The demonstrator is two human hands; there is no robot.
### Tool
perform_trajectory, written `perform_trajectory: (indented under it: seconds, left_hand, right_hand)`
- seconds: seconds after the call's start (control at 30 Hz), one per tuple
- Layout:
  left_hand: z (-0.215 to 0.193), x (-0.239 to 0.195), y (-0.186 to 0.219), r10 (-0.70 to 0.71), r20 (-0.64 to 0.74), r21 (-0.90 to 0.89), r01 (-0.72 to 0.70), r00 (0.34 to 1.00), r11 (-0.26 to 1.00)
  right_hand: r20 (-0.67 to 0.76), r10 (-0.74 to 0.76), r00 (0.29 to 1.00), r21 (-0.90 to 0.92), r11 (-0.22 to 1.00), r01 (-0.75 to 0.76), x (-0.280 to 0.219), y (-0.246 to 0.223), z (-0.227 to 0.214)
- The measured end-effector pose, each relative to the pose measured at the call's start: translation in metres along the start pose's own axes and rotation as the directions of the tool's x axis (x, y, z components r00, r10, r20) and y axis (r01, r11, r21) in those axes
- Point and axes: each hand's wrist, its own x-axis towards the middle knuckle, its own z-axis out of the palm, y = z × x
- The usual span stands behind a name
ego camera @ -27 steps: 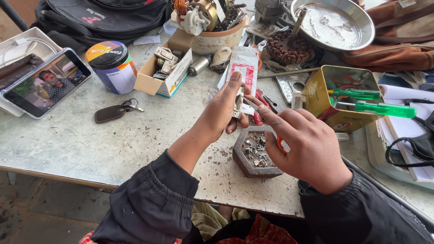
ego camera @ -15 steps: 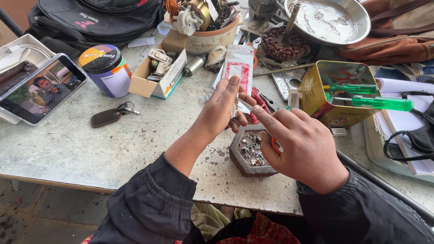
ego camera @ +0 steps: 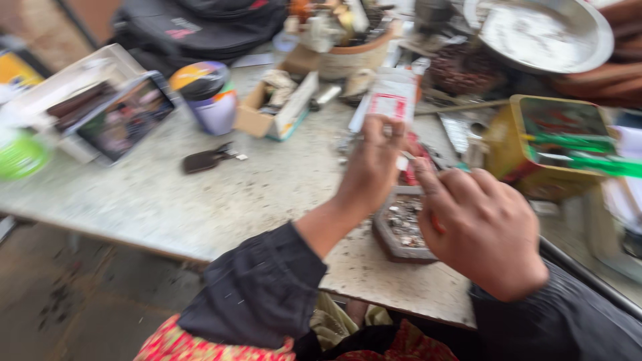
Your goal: The person uses pliers and a screwdriver to manipulate small metal components on a cluttered workbench. They repeatedly pick up, adjust, and place small parts into a hexagonal tray while a smartphone plays a video nearby.
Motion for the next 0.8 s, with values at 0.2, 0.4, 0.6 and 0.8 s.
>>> perform_trajectory:
  seconds: [0.2,0.4,0.6,0.8]
  left_hand:
    - [-0.002,0.000,0.010,-0.550,0.139,-0.166,0.567,0.824,0.807]
    - [-0.011,0.003,0.008,-0.582,0.257,-0.004,0.603,0.772,0.798]
    - [-0.010,0.005,-0.013,-0.563,0.422,-0.350,0.700,0.711,0.623]
    - [-0.002,0.000,-0.023,-0.518,0.450,-0.561,0.682,0.727,0.470]
  right_hand:
    - [0.034,-0.026,0.999,-0.207,0.978,0.033,0.003,-0.010,-0.006]
    - [0.093,-0.028,0.995,-0.126,0.991,0.040,0.004,-0.001,-0.008]
    - [0.062,0.002,0.998,0.126,0.992,-0.010,0.007,0.015,-0.002]
    - [0.161,0.144,0.976,0.373,0.907,-0.195,0.006,0.018,0.003]
